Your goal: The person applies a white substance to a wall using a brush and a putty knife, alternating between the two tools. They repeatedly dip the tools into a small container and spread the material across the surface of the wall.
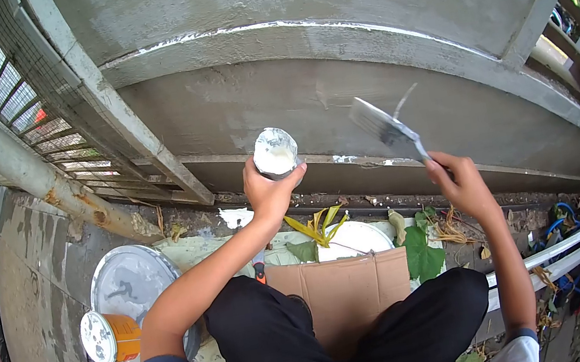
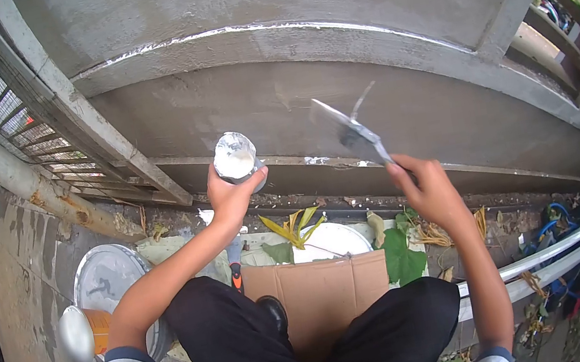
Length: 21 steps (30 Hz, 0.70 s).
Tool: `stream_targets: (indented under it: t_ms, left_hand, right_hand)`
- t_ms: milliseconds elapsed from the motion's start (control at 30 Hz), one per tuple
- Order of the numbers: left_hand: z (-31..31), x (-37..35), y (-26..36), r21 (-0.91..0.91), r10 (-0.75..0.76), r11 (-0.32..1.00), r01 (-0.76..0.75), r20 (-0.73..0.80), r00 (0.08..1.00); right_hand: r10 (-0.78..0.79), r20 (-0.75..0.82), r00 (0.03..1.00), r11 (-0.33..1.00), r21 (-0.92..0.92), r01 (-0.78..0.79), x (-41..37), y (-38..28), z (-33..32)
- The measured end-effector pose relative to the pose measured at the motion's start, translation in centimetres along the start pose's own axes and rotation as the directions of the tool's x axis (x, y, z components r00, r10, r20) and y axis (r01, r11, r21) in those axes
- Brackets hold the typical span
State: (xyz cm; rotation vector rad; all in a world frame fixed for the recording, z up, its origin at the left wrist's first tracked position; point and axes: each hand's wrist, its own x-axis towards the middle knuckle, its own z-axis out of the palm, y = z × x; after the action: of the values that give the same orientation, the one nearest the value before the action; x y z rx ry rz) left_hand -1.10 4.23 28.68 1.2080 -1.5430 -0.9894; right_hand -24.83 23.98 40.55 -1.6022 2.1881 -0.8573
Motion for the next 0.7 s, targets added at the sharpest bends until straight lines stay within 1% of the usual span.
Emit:
stream_targets:
  t_ms: [67, 133, 167, 233, 267, 333, 367, 400, 433, 500, 567, 600, 667, 700]
  left_hand:
    - [-0.4, -0.1, -0.1, 0.005, -0.029, 1.000, 0.029, -0.020, 0.999]
    - [-0.9, 0.0, -0.3, 0.009, -0.038, 0.999, 0.039, -0.031, 0.999]
    - [-1.1, 0.0, -0.4, 0.008, -0.056, 0.998, 0.057, -0.040, 0.998]
    - [-1.3, 0.0, -0.4, 0.046, -0.051, 0.997, 0.054, -0.061, 0.997]
    - [-1.4, 0.1, -0.4, 0.048, -0.047, 0.998, 0.050, -0.059, 0.997]
    - [-1.5, 0.1, -0.3, 0.044, -0.052, 0.998, 0.055, -0.059, 0.997]
    - [-1.4, 0.1, -0.4, 0.010, -0.053, 0.999, 0.054, -0.025, 0.998]
    - [-1.3, 0.2, -0.4, -0.025, -0.053, 0.998, 0.053, 0.012, 0.999]
    - [-1.1, 0.2, -0.4, -0.029, -0.058, 0.998, 0.058, 0.015, 0.998]
    - [-0.5, 0.1, -0.3, 0.030, -0.016, 0.999, 0.015, 0.011, 1.000]
    - [0.1, 0.1, -0.2, 0.015, -0.025, 1.000, 0.024, 0.023, 0.999]
    - [0.3, 0.0, -0.2, 0.006, -0.031, 1.000, 0.031, 0.033, 0.999]
    - [0.6, 0.0, -0.2, -0.017, -0.033, 0.999, 0.033, 0.048, 0.998]
    - [0.7, 0.0, -0.1, -0.040, -0.029, 0.999, 0.032, 0.057, 0.998]
  right_hand:
    - [-0.092, 0.037, 0.995, 0.995, 0.050, 0.090, 3.6, -3.1, 2.7]
    - [-0.201, 0.071, 0.977, 0.978, 0.062, 0.197, 6.8, -4.4, 5.1]
    - [-0.203, 0.068, 0.977, 0.978, 0.068, 0.198, 7.5, -4.3, 5.4]
    - [-0.142, 0.033, 0.989, 0.990, 0.005, 0.142, 8.3, -4.3, 5.8]
    - [-0.144, 0.037, 0.989, 0.990, 0.004, 0.144, 8.0, -3.7, 5.3]
    - [-0.074, -0.047, 0.996, 0.995, -0.071, 0.070, 6.1, -0.7, 3.0]
    - [-0.080, -0.113, 0.990, 0.989, -0.130, 0.065, 4.7, 1.4, 2.0]
    - [-0.008, -0.152, 0.988, 0.995, -0.098, -0.008, 3.0, 3.0, 0.6]
    - [0.039, -0.200, 0.979, 0.990, -0.122, -0.064, 1.3, 4.8, -0.8]
    - [0.081, -0.283, 0.956, 0.971, -0.194, -0.140, -2.5, 7.8, -3.4]
    - [0.146, -0.270, 0.952, 0.970, -0.149, -0.191, -5.6, 9.3, -5.3]
    - [0.149, -0.270, 0.951, 0.969, -0.152, -0.195, -6.1, 8.6, -5.7]
    - [0.184, -0.223, 0.957, 0.969, -0.121, -0.214, -6.9, 6.9, -5.5]
    - [0.129, -0.229, 0.965, 0.981, -0.116, -0.159, -6.5, 6.8, -4.6]
